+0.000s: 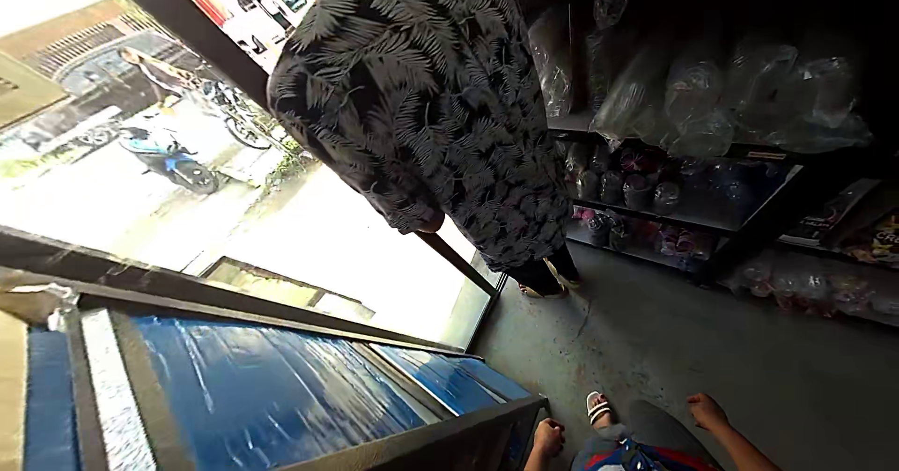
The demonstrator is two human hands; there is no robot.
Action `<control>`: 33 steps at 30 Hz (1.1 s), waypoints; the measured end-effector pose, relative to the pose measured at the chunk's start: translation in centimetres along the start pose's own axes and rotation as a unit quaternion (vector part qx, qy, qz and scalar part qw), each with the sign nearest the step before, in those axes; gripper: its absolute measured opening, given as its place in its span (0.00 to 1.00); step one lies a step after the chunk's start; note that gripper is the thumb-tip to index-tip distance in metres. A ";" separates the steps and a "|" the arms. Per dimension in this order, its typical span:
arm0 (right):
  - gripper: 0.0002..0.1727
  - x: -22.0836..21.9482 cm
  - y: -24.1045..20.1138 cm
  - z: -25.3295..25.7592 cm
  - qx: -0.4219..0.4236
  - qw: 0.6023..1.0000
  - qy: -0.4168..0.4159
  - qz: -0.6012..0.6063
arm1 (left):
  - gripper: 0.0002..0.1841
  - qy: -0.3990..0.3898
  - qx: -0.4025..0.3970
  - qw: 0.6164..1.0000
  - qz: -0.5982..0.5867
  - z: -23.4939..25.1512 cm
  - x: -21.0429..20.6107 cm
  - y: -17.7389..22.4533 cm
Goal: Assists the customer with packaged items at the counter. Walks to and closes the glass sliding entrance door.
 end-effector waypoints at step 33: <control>0.21 14.8 -27.6 14.6 0.061 0.983 -0.045 -0.169 | 0.20 0.401 -0.529 0.661 -0.350 -15.7 29.1 44.3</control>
Point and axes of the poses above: each hand's wrist, its own z-axis towards the middle knuckle, its own x-axis out of the back of the hand, y = z × x, the point moved 1 cm from there along z, towards the middle knuckle, and after that the axes turned 15 degrees about -z, right-handed, at the moved point
